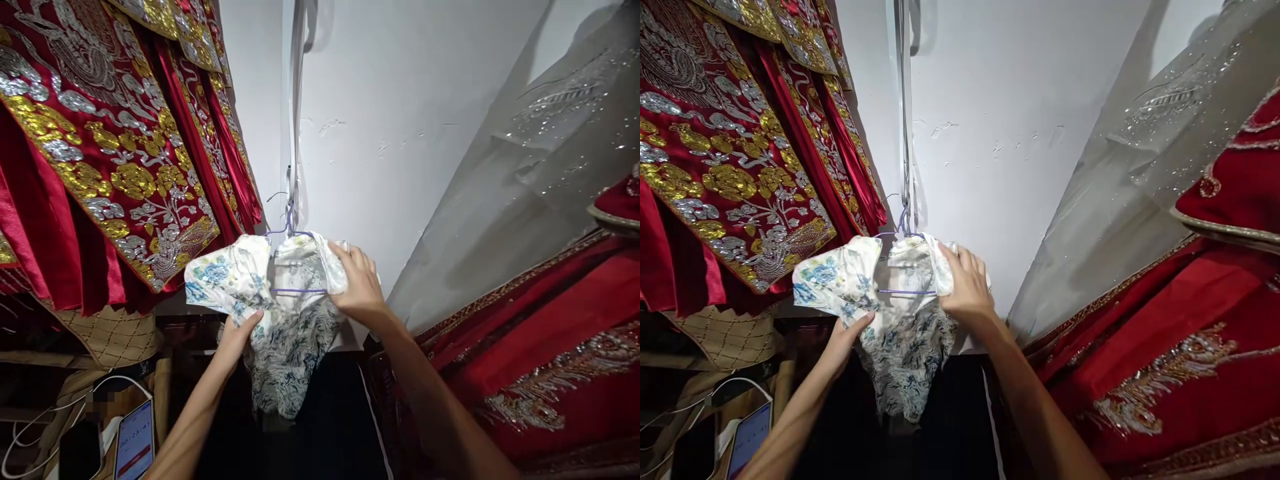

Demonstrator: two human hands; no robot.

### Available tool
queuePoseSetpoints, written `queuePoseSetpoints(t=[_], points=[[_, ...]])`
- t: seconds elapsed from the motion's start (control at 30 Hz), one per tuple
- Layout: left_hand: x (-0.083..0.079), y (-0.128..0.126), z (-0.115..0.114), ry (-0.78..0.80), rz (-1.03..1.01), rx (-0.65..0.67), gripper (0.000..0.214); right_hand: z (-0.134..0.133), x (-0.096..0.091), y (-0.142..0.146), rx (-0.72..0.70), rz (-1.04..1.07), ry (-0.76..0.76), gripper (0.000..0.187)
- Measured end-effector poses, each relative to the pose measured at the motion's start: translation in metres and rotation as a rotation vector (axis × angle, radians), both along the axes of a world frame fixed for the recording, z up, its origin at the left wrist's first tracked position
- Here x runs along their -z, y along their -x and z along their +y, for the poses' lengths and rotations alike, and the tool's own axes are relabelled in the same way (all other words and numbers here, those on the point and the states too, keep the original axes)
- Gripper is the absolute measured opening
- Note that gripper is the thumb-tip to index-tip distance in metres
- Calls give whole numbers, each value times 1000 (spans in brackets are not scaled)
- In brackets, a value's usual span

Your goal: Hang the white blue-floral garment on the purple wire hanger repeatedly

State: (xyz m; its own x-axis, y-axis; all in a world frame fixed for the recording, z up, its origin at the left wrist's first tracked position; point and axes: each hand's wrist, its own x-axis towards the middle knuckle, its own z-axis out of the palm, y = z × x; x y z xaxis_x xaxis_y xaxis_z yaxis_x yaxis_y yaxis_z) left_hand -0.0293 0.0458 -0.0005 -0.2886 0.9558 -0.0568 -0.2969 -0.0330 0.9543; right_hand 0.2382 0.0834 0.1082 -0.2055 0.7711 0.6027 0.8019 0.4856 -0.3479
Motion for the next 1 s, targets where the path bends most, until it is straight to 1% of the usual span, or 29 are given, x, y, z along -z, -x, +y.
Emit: queuePoseSetpoints(t=[0.07, 0.1, 0.17, 0.23, 0.27, 0.3, 0.33, 0.37, 0.4, 0.43, 0.47, 0.5, 0.53, 0.57, 0.6, 0.67, 0.73, 0.8, 0.9, 0.93, 1.0], points=[[15, -8, -9, 35, -80, 0, 58, -21, 9, 17, -201, 131, 92, 80], [23, -10, -15, 59, -123, 4, 58, -33, 15, 24, -319, 247, 149, 78], [35, -11, -29, 117, -196, 2, 60, -54, 29, 35, -543, 558, 260, 80], [42, -10, -41, 161, -238, 16, 62, -72, 47, 42, -696, 837, 368, 81], [43, -10, -46, 184, -254, 37, 63, -78, 58, 45, -735, 930, 429, 76], [44, -10, -51, 207, -270, 66, 64, -84, 72, 47, -736, 986, 494, 67], [43, -10, -55, 226, -287, 97, 65, -87, 87, 50, -680, 1020, 547, 57], [42, -10, -58, 239, -306, 121, 66, -89, 103, 53, -575, 1042, 583, 48], [40, -11, -60, 251, -328, 136, 67, -89, 120, 56, -420, 1059, 597, 43], [38, -12, -62, 262, -353, 144, 67, -88, 136, 60, -260, 1063, 607, 42], [36, -13, -64, 267, -380, 156, 68, -86, 150, 64, -145, 1057, 644, 44], [34, -15, -65, 267, -408, 174, 68, -84, 162, 69, -85, 1049, 697, 47], [32, -16, -67, 263, -436, 194, 68, -81, 171, 73, -85, 1040, 758, 51], [30, -18, -68, 252, -463, 214, 67, -78, 177, 78, -126, 1031, 810, 54], [28, -19, -68, 239, -488, 235, 65, -76, 180, 82, -180, 1021, 839, 54], [26, -20, -69, 225, -531, 281, 59, -75, 179, 88, -275, 994, 837, 48], [27, -17, -67, 241, -553, 331, 52, -76, 176, 93, -322, 979, 820, 39], [30, -12, -65, 268, -550, 326, 48, -78, 176, 94, -324, 991, 809, 34], [37, -6, -63, 272, -519, 225, 46, -79, 181, 93, -252, 1009, 787, 32], [39, -6, -63, 269, -514, 219, 44, -79, 182, 93, -233, 1011, 776, 30], [39, -8, -65, 267, -515, 286, 36, -78, 182, 93, -239, 998, 753, 28]])
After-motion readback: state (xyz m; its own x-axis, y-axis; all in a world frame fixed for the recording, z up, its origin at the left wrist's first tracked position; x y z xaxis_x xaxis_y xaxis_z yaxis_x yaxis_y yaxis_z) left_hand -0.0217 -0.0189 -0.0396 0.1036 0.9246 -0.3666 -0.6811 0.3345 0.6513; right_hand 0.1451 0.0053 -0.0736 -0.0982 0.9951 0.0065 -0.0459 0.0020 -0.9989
